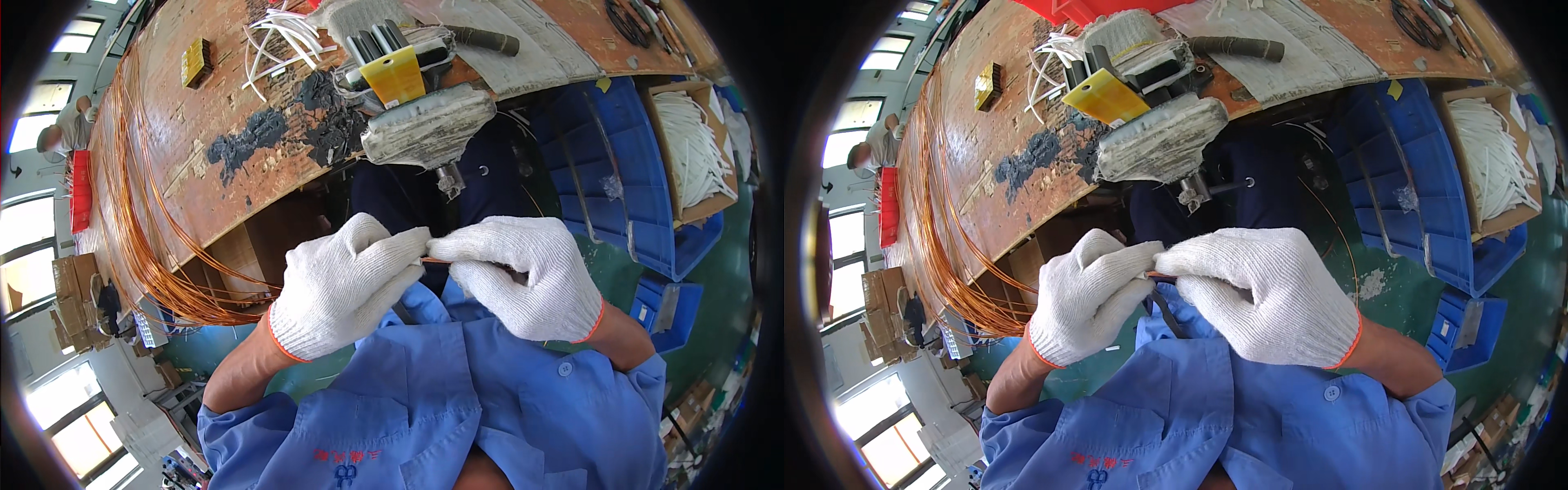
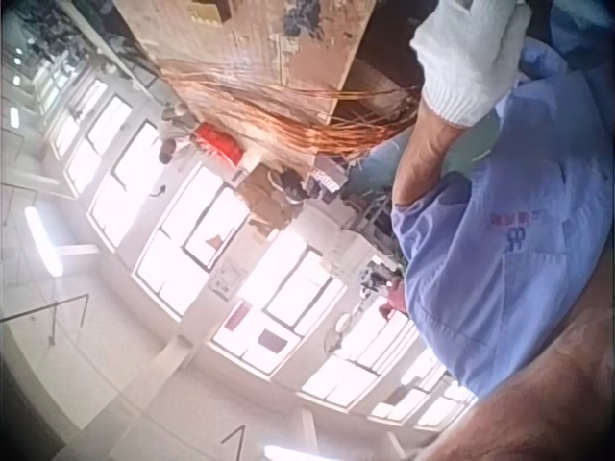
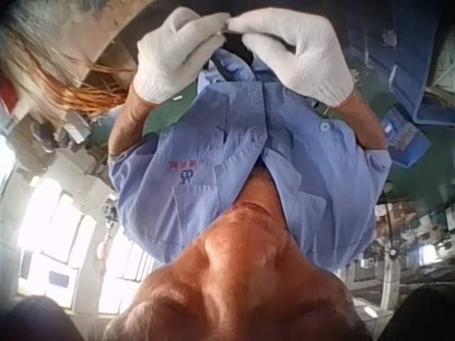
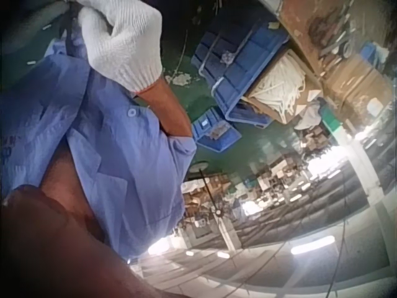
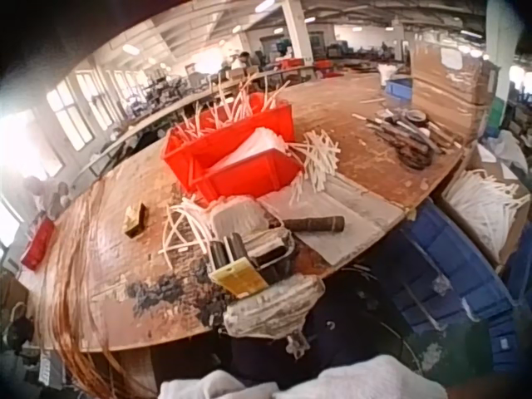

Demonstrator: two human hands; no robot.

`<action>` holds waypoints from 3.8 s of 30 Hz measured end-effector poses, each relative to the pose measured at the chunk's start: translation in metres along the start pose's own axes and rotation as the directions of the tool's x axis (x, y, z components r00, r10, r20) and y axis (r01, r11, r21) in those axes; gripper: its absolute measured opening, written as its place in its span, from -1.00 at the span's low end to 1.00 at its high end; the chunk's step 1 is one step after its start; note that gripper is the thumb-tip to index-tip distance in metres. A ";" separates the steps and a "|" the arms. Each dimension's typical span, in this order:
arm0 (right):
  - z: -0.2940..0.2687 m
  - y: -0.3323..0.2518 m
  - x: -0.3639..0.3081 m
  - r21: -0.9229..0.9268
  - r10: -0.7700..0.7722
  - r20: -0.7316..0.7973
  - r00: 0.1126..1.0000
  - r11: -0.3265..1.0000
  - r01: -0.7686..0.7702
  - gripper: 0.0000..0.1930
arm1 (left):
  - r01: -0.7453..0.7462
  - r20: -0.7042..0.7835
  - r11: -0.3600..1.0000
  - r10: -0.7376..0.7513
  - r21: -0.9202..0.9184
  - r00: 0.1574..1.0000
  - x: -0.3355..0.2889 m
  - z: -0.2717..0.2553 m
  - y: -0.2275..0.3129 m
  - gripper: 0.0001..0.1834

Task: Manually tape insulation, wind coils, and tie zip-ties to assemble electronic transformers on an industrial fabrication floor.

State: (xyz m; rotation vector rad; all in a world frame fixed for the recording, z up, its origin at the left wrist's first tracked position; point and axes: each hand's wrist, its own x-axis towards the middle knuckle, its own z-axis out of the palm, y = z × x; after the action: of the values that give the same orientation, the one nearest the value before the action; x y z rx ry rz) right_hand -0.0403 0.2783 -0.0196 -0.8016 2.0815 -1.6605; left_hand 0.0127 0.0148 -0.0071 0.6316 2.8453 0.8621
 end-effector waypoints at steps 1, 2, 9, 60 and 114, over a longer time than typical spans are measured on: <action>0.000 0.002 0.000 -0.008 -0.012 -0.002 1.000 1.000 0.012 -0.78 | -0.004 0.001 1.000 0.004 0.028 1.000 0.001 -0.001 0.001 -0.56; 0.000 0.003 0.000 -0.016 -0.024 -0.004 1.000 1.000 0.024 -0.78 | -0.009 0.002 0.998 0.009 0.055 1.000 0.001 -0.001 0.002 -0.55; 0.001 0.001 -0.001 -0.016 -0.003 -0.008 1.000 1.000 0.003 -0.77 | -0.112 -0.016 0.955 0.121 0.276 0.993 0.003 -0.002 0.001 -0.51; 0.020 0.019 -0.009 -0.397 -0.329 -0.117 0.937 0.880 0.260 -0.62 | -0.168 -0.212 0.934 0.242 0.314 0.947 -0.001 0.010 -0.013 -0.48; 0.012 0.009 -0.001 -0.411 -0.226 0.001 0.974 0.888 0.207 -0.74 | -0.327 0.011 0.859 0.352 0.393 0.936 0.008 0.000 -0.024 -0.39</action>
State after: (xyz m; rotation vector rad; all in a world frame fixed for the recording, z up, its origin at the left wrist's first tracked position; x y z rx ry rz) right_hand -0.0344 0.2716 -0.0315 -1.1740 2.4952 -1.3643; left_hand -0.0035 -0.0001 -0.0205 1.2048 3.0348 0.3388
